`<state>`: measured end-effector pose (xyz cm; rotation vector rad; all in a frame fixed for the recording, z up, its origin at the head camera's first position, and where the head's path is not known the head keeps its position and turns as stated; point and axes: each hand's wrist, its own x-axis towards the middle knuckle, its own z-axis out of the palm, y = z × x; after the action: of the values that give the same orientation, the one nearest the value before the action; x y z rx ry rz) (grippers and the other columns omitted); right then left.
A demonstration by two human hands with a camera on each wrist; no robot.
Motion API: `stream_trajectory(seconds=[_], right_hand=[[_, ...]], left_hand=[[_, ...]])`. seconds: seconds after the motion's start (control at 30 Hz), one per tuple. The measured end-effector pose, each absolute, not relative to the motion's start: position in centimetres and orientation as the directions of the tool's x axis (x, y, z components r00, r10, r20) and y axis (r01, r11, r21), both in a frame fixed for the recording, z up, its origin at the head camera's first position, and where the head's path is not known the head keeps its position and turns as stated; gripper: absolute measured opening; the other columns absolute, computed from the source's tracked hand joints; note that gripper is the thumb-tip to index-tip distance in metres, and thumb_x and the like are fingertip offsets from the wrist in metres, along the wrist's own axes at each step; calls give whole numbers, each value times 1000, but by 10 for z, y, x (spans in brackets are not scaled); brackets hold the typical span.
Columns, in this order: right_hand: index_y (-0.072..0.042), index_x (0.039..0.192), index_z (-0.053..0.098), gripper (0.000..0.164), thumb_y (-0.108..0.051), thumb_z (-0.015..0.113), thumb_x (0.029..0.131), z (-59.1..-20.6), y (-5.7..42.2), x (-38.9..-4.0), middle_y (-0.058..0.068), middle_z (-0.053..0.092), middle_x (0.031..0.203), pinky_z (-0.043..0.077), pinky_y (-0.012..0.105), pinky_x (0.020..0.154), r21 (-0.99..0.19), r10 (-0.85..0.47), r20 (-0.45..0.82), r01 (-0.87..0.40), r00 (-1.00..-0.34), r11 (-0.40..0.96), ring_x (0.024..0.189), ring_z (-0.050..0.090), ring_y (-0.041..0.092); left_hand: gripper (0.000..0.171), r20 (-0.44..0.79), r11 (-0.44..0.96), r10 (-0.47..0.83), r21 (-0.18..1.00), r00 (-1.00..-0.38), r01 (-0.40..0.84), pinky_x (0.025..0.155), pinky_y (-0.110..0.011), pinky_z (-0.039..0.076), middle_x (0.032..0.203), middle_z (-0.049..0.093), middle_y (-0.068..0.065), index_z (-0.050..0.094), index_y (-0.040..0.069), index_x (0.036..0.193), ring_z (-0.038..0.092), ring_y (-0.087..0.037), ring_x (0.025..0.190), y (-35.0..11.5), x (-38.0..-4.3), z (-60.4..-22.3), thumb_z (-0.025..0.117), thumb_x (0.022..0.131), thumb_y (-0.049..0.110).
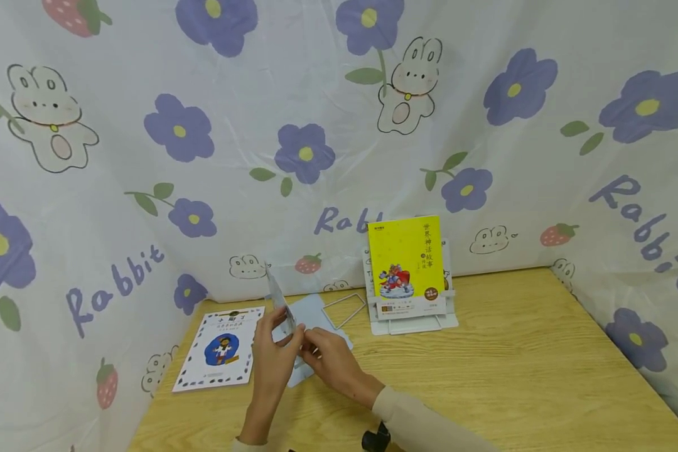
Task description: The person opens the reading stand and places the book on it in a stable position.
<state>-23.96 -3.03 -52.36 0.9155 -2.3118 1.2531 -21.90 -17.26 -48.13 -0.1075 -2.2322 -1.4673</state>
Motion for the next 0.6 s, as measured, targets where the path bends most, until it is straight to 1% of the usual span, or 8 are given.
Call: stream_trajectory(seconds=[0.13, 0.27, 0.33, 0.47, 0.6], right_hand=[[-12, 107, 72, 7, -12, 75, 101, -528, -22, -244, 1, 73, 96, 58, 13, 75, -629, -392, 549, -674, -738, 388, 85, 69, 5], [-12, 110, 75, 8, -14, 72, 103, -538, -8, -254, 0, 75, 100, 58, 15, 76, -649, -376, 512, -635, -772, 419, 85, 68, 3], [-11, 109, 75, 8, -15, 71, 104, -544, 1, -260, -1, 76, 100, 58, 18, 76, -658, -344, 488, -597, -802, 459, 85, 68, 4], [-12, 105, 75, 5, -15, 71, 104, -551, 21, -274, -3, 75, 96, 57, 21, 74, -670, -258, 433, -500, -864, 549, 84, 66, 5], [-11, 105, 75, 5, -12, 72, 102, -553, 34, -286, -2, 74, 90, 55, 24, 69, -662, -191, 408, -433, -893, 612, 78, 65, 8]], left_hand=[[46, 471, 428, -206, 832, -858, 354, 83, -21, 63, 138, 64, -17, 66, 5, 140, 63, -37, 132, -173, -220, -482, 80, 96, 9], [42, 495, 424, -249, 828, -832, 366, 79, -10, 58, 131, 71, -18, 70, 4, 135, 68, -37, 126, -176, -220, -483, 81, 94, 5], [41, 487, 418, -273, 837, -830, 353, 78, -8, 57, 130, 73, -17, 71, 4, 133, 69, -36, 126, -178, -221, -484, 81, 94, 4], [40, 468, 412, -298, 849, -832, 330, 77, -8, 57, 129, 75, -17, 73, 6, 131, 69, -34, 127, -183, -223, -485, 81, 93, 3], [37, 476, 413, -301, 846, -826, 337, 77, -7, 56, 128, 76, -18, 74, 7, 129, 70, -34, 127, -187, -223, -485, 82, 93, 5]])
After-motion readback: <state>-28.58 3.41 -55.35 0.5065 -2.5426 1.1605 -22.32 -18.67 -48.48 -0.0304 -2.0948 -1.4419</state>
